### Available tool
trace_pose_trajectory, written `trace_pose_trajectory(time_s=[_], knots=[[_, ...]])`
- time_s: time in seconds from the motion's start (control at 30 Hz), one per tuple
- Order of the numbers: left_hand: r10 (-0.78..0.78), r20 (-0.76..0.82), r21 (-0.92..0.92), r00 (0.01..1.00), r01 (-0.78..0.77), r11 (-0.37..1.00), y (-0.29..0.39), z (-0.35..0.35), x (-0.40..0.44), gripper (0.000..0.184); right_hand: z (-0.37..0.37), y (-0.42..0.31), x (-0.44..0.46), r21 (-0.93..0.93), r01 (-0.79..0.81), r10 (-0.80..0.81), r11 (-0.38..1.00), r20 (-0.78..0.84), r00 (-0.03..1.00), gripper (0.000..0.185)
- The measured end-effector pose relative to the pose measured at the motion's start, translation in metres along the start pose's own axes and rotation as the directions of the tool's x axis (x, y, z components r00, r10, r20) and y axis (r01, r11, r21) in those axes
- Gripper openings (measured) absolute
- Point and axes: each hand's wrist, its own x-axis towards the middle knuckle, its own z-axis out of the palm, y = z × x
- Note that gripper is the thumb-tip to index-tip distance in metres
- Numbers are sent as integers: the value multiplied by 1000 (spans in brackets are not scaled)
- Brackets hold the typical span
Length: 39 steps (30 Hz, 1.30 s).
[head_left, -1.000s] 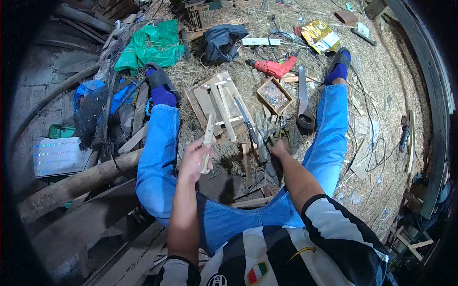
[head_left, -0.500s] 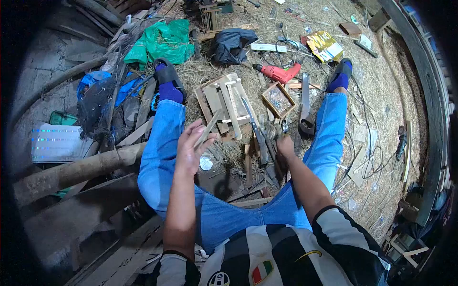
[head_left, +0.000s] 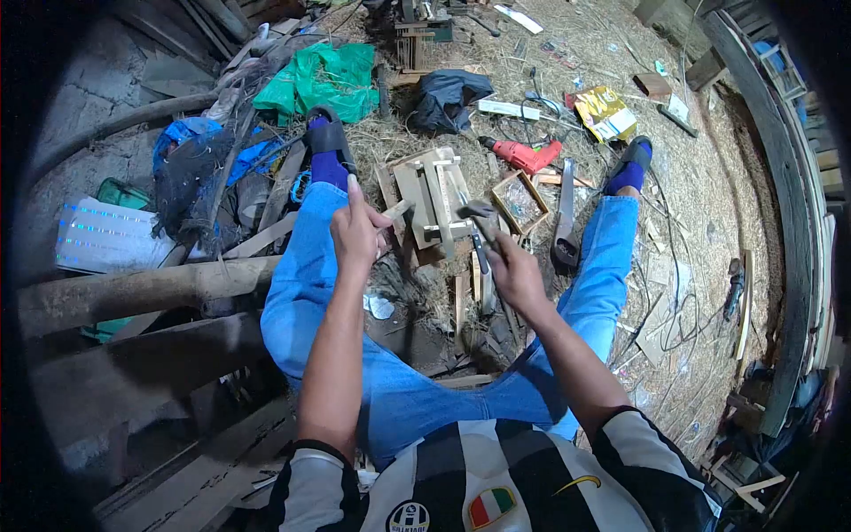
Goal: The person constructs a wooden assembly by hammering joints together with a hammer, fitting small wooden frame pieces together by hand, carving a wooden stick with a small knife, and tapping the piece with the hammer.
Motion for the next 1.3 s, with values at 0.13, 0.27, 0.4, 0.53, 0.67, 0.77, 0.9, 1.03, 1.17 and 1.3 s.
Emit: trace_pose_trajectory(time_s=[0.13,0.27,0.4,0.53,0.67,0.77,0.9,1.03,1.17,1.3], knots=[[-33,27,47,999,32,998,12,0,16,92,27,-22,18,-87,119,-109,989,110,988,45],[-68,12,72,998,67,995,20,1,33,100,48,-38,40,-97,154,-144,983,103,984,42],[-77,44,47,996,75,996,29,-1,40,95,63,-40,52,-140,220,-204,965,121,972,50],[-142,58,50,988,140,989,40,-1,39,95,72,-31,61,-254,195,-133,947,240,962,64],[-115,40,38,993,114,993,36,0,41,95,72,-34,61,-219,174,-125,960,223,967,70],[-130,41,34,991,129,991,33,-2,42,94,78,-26,64,-248,180,-120,952,238,964,70],[-108,48,-11,993,109,994,30,-5,43,94,84,-24,63,-223,210,-166,952,200,966,68],[-119,50,-25,992,121,992,32,-5,43,94,87,-24,63,-267,201,-145,943,214,966,65],[-121,42,2,992,121,993,29,-5,50,95,89,-25,61,-225,230,-196,947,164,967,66],[-132,55,-1,990,133,991,33,-6,49,97,89,-22,61,-254,206,-166,945,170,971,62]])
